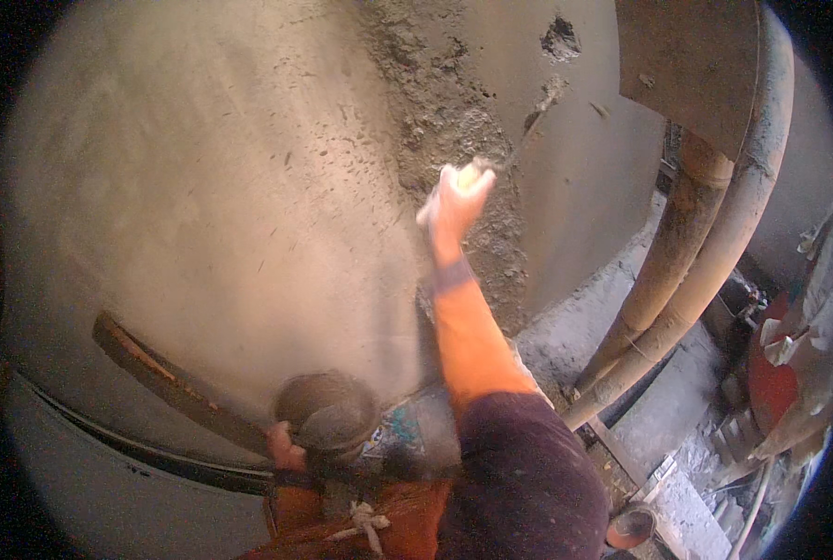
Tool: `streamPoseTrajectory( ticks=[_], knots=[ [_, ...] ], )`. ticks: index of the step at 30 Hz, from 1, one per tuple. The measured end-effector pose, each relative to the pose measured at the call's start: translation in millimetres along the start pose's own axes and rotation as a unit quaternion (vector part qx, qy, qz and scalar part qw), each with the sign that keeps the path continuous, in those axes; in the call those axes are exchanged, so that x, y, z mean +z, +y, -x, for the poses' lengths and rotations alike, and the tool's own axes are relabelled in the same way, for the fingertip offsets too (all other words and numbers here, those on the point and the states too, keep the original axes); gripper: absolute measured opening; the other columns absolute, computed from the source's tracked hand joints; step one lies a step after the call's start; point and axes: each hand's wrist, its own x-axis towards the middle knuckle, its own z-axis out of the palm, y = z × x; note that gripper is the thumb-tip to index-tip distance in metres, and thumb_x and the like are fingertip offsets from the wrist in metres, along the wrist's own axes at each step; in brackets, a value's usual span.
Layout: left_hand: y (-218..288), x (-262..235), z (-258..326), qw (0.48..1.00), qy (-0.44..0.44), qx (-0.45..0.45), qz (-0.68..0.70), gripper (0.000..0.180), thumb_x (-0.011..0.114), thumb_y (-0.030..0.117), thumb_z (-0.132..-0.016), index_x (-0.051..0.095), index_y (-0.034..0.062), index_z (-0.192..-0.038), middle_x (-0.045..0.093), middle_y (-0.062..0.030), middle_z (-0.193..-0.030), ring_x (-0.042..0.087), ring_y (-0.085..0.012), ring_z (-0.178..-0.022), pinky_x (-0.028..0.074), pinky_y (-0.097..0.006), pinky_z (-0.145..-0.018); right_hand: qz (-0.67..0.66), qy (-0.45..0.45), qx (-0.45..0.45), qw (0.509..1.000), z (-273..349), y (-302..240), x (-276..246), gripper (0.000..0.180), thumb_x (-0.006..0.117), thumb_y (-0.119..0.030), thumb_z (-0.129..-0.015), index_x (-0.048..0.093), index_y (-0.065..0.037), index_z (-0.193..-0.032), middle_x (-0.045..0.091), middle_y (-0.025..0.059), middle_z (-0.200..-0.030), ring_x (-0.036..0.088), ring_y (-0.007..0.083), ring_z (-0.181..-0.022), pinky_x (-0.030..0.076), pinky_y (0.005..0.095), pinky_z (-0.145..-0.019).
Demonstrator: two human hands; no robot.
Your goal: The person scoops wet cement from a bucket with a trowel and applies it to a vertical wall surface, smoothing it in place. The person repeatedly refills the trowel and spreads the cement along the wall.
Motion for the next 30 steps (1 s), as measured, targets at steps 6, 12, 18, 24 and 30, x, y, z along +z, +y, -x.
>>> streamPoseTrajectory(
  ticks=[6, 12, 18, 24, 30],
  knots=[
    [62, -20, 40, 0.947, -0.062, 0.036, -0.312, 0.019, 0.052, 0.003, -0.079, 0.059, -0.0038, -0.095, 0.058, -0.01, -0.094, 0.062, -0.0274, -0.082, 0.05, -0.04, -0.079, 0.337, -0.271, -0.379, 0.818, 6, 59, 90, 0.036, 0.059, -0.012, -0.079, 0.051, -0.002, -0.112, 0.064, 0.0237, -0.1, 0.063, 0.0398, -0.086, 0.051, 0.0506, -0.075],
    [56, -12, 39, 0.969, 0.134, -0.176, 0.109, 0.044, 0.051, 0.001, -0.078, 0.054, -0.0064, -0.121, 0.06, -0.0125, -0.106, 0.062, -0.03, -0.089, 0.05, -0.043, -0.085, 0.184, -0.721, 0.095, 0.661, 189, -29, -18, 0.038, 0.062, -0.024, -0.091, 0.047, -0.008, -0.121, 0.06, 0.0111, -0.084, 0.063, 0.0223, -0.068, 0.052, 0.0373, -0.061],
    [29, 19, 16, 0.994, -0.003, -0.106, 0.024, 0.067, 0.051, -0.003, -0.075, 0.04, -0.01, -0.141, 0.062, -0.0131, -0.111, 0.061, -0.0265, -0.091, 0.05, -0.038, -0.087, 0.289, -0.671, 0.59, 0.345, 187, 16, -172, 0.037, 0.056, -0.045, -0.097, 0.058, -0.008, -0.096, 0.056, 0.0034, -0.07, 0.055, 0.0129, -0.051, 0.047, 0.0266, -0.041],
    [83, 149, 31, 0.986, -0.128, -0.106, -0.029, 0.065, 0.049, -0.007, -0.07, 0.045, -0.0086, -0.135, 0.063, -0.0128, -0.108, 0.063, -0.0247, -0.091, 0.053, -0.035, -0.082, 0.007, -0.337, 0.85, 0.405, 202, 45, -280, 0.037, 0.047, -0.036, -0.102, 0.058, -0.003, -0.114, 0.051, -0.0018, -0.061, 0.048, 0.0099, -0.043, 0.042, 0.024, -0.038],
    [-1, 150, -30, 0.955, -0.152, -0.168, 0.19, 0.046, 0.05, -0.007, -0.068, 0.055, -0.0045, -0.113, 0.062, -0.0126, -0.1, 0.064, -0.0263, -0.09, 0.055, -0.039, -0.08, -0.211, -0.291, 0.777, 0.516, 153, -36, -238, 0.04, 0.052, -0.028, -0.095, 0.052, -0.007, -0.128, 0.05, -0.0011, -0.067, 0.046, 0.0096, -0.044, 0.038, 0.0235, -0.036]
  ],
)
